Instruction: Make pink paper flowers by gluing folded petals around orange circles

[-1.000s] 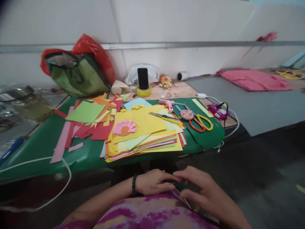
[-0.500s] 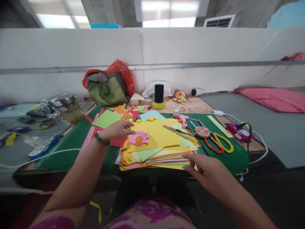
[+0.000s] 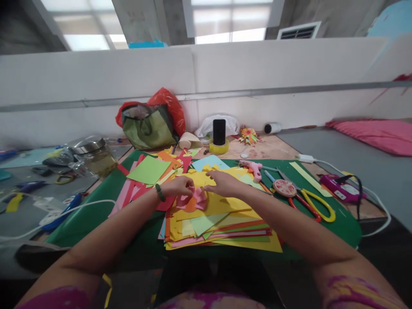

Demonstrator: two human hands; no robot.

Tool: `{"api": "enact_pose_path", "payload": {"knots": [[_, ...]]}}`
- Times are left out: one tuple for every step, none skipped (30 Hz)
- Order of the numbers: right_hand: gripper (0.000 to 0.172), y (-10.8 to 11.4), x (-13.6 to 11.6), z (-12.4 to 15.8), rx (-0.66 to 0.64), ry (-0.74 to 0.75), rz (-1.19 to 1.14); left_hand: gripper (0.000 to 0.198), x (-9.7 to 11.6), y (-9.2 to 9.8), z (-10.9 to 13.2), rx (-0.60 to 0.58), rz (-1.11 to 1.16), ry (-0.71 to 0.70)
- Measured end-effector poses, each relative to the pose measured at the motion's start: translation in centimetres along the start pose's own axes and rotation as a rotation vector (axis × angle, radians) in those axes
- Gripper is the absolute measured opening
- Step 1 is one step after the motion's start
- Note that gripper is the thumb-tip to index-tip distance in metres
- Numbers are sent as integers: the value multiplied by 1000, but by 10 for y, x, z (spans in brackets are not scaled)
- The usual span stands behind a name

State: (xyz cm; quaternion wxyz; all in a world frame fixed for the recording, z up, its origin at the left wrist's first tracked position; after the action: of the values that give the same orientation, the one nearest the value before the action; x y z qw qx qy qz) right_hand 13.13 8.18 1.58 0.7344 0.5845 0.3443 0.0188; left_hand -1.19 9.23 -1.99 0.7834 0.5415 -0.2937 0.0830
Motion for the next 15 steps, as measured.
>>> {"api": "enact_pose_path", "payload": {"knots": [[57,-2,3,-6,-4,-9,-74,13,0,2,0,12,51,-10],[59,-4,5,-12,-8,-19,-151,11,0,5,0,28,104,-21],[61,-6,7,-16,-13,-26,-230,10,1,8,1,45,160,-31],[63,-9,9,-19,-20,-33,-306,10,1,10,2,59,218,-41],[65,-13,10,-21,-26,-42,-377,10,0,12,3,68,275,-49],[68,-17,10,-22,-31,-51,-440,10,0,12,4,75,331,-56],[71,-20,10,-23,-36,-61,-491,10,0,12,5,84,382,-64],[73,-24,10,-23,-37,-74,-533,10,-1,12,5,95,428,-72],[74,-26,10,-23,-28,-87,-565,10,-1,11,5,110,464,-80],[75,-28,9,-23,-13,-99,-587,13,-1,10,5,123,504,-87],[74,-29,9,-23,4,-106,-604,17,-2,9,4,133,553,-90],[73,-30,8,-23,24,-107,-620,24,-2,7,4,139,609,-89],[72,-30,8,-24,45,-103,-635,34,-2,6,4,142,662,-87],[70,-30,8,-25,70,-95,-645,44,-2,4,4,148,708,-84],[69,-29,8,-26,94,-90,-648,53,-1,3,5,153,740,-80]]}}
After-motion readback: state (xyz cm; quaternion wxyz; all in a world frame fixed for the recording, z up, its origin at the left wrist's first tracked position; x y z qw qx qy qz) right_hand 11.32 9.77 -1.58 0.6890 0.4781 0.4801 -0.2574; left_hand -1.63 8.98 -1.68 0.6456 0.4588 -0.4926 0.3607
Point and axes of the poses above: each hand's wrist, its own z-axis away from the middle knuckle, its own y-axis out of the back of the hand, x = y × z, the point moved 8 cm from there along -z, towards the middle knuckle, and after that the axes turned 3 degrees about -y, right-handed, at the moved point
